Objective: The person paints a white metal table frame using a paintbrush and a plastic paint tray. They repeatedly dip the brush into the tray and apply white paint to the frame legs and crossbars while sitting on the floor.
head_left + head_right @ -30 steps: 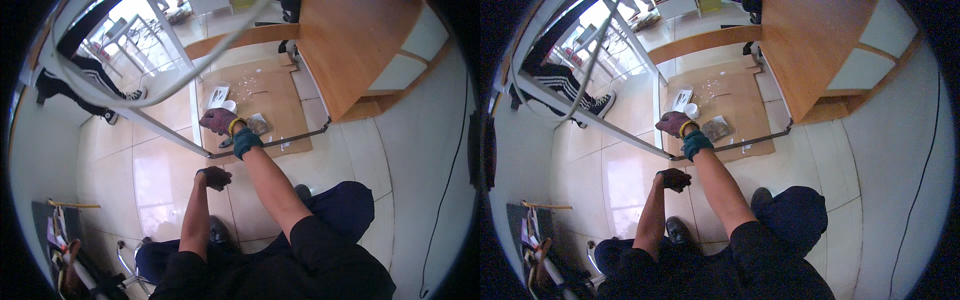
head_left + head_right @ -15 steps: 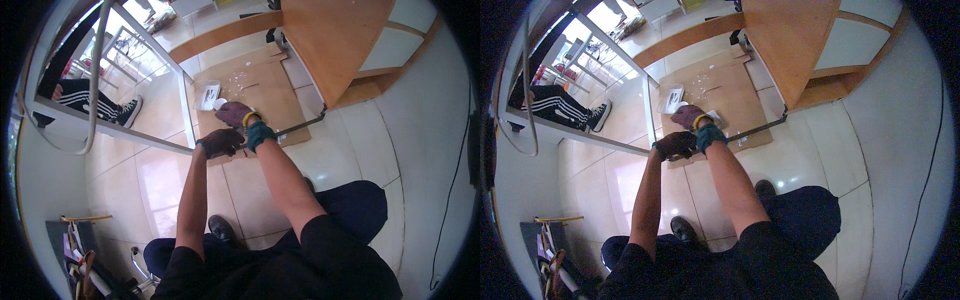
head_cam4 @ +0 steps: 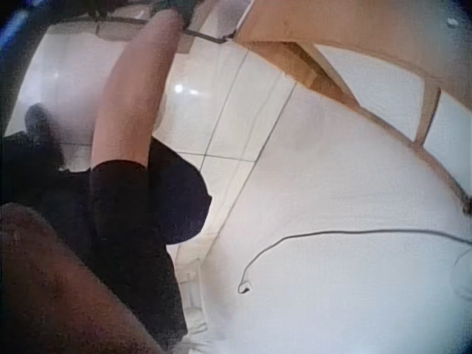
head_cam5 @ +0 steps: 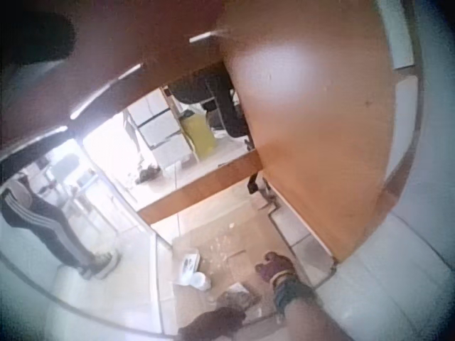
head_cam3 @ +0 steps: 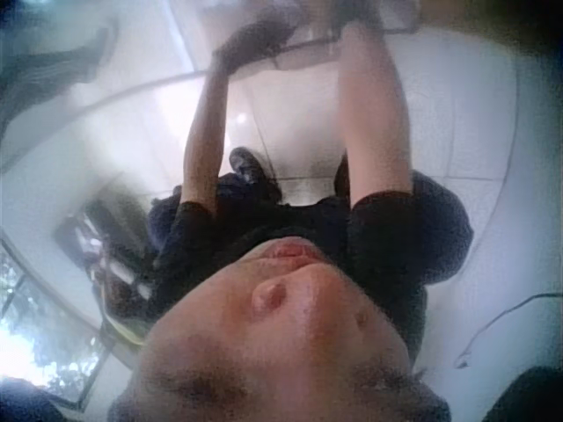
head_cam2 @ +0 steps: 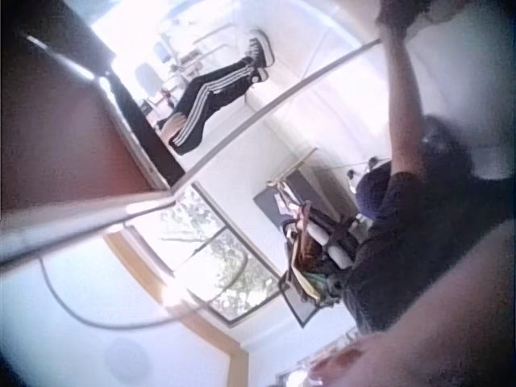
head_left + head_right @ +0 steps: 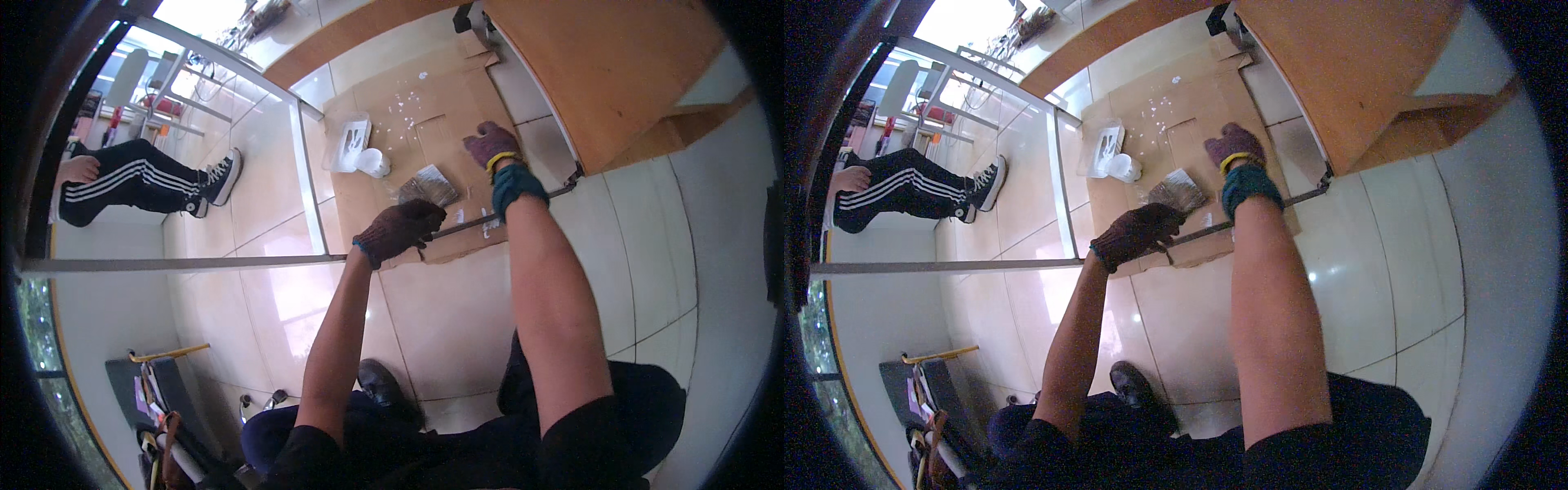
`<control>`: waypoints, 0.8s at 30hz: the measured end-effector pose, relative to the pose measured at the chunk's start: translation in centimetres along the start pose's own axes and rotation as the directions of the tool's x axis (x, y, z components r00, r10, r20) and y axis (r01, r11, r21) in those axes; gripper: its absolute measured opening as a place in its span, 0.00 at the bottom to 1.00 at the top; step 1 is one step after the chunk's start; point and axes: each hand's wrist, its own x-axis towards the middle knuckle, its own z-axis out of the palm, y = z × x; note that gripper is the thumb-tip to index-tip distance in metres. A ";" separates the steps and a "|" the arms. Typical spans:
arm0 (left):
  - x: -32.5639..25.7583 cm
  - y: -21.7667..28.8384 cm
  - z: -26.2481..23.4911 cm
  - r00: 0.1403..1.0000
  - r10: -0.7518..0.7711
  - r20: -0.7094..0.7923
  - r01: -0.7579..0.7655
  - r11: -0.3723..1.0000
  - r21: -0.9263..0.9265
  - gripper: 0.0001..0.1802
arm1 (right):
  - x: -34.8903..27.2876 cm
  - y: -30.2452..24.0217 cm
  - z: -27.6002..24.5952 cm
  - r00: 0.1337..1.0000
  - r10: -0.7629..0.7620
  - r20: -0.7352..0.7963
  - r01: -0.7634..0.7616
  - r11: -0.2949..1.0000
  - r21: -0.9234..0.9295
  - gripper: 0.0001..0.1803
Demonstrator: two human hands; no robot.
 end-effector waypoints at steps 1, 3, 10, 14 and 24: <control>0.7 0.0 0.2 1.000 -0.018 -0.018 0.018 1.000 -0.013 0.16 | 1.3 1.0 -0.6 1.000 -0.024 0.002 0.024 0.995 -0.092 0.30; 2.0 -0.1 0.6 0.999 0.009 -0.043 -0.011 0.999 -0.040 0.17 | 4.2 2.1 -1.7 0.995 0.048 0.085 -0.030 0.980 -0.196 0.32; 6.9 2.1 2.7 0.975 0.217 -0.051 -0.209 0.968 0.137 0.21 | 10.9 3.4 -6.2 0.972 0.098 0.215 -0.004 0.917 -0.399 0.39; 8.7 4.0 2.2 0.957 0.228 -0.181 -0.173 0.946 0.273 0.17 | 13.5 3.0 -4.4 0.991 -0.010 0.134 0.060 0.926 -0.374 0.41; 13.3 3.3 3.7 0.892 0.449 0.043 -0.420 0.793 0.441 0.18 | 14.6 3.1 -1.3 0.980 0.045 0.192 0.077 0.806 -0.586 0.34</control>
